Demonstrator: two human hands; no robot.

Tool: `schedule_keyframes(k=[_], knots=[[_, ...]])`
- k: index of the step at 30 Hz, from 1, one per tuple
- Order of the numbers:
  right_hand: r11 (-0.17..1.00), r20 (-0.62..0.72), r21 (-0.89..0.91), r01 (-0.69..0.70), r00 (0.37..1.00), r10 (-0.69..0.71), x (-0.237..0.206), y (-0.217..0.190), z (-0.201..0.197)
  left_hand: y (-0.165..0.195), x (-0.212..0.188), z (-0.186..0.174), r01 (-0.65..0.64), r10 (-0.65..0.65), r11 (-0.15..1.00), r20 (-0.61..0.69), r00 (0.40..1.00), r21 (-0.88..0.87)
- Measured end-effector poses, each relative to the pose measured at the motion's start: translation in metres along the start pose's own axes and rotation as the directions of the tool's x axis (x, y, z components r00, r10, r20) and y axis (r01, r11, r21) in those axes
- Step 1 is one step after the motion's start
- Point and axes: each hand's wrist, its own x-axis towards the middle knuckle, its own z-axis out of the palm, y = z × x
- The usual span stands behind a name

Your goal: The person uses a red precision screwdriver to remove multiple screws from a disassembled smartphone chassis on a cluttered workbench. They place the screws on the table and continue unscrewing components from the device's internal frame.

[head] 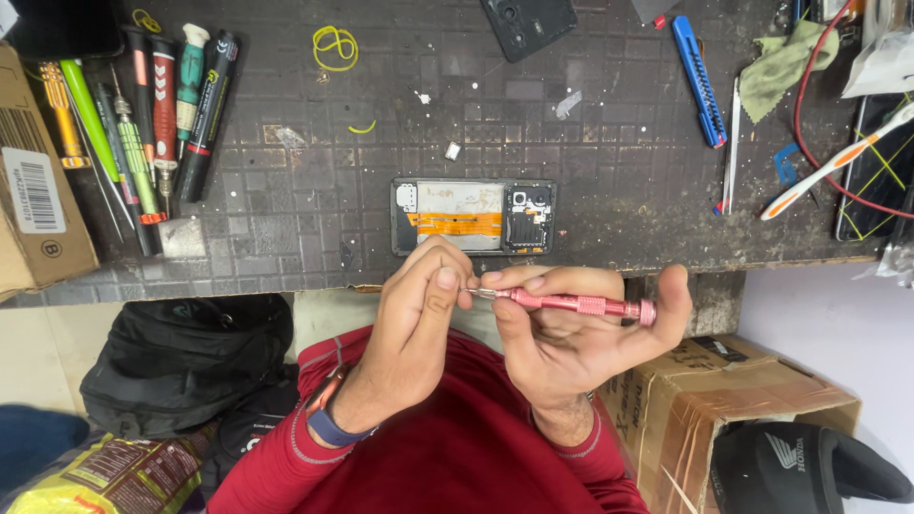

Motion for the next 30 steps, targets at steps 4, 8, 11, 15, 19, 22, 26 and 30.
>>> schedule_keyframes(k=[4,8,11,15,19,22,26,30], knots=[[0.999,0.030,-0.047,0.015,0.999,-0.013,-0.003,-0.001,-0.001,0.000,0.000,0.000,0.002,-0.002,1.000,-0.004,1.000,0.021],[0.997,0.053,-0.065,0.034,0.998,-0.031,-0.003,0.000,-0.002,0.000,0.000,0.001,0.003,-0.002,0.999,-0.008,1.000,0.043],[0.997,0.070,-0.049,0.064,0.996,-0.060,-0.002,0.001,-0.001,0.000,-0.001,0.001,0.013,-0.012,0.998,-0.018,1.000,0.061],[0.987,0.085,-0.109,0.117,0.991,-0.108,0.000,0.002,0.001,0.001,-0.001,0.002,0.013,-0.011,0.995,-0.032,0.999,0.095],[0.964,0.139,-0.189,0.189,0.977,-0.164,0.002,0.001,0.001,0.002,-0.001,0.002,0.004,0.000,0.995,-0.040,0.999,0.104],[0.973,0.133,-0.166,0.163,0.981,-0.141,0.003,0.001,-0.001,0.003,-0.001,0.002,0.011,-0.006,0.992,-0.039,0.999,0.128],[0.975,0.152,-0.143,0.172,0.977,-0.150,0.006,0.001,-0.001,0.003,0.000,0.002,0.013,-0.009,0.992,-0.032,0.999,0.124],[0.970,0.189,-0.175,0.171,0.972,-0.137,0.008,0.001,0.001,0.003,0.000,-0.002,-0.025,0.030,0.987,-0.030,0.999,0.158]])
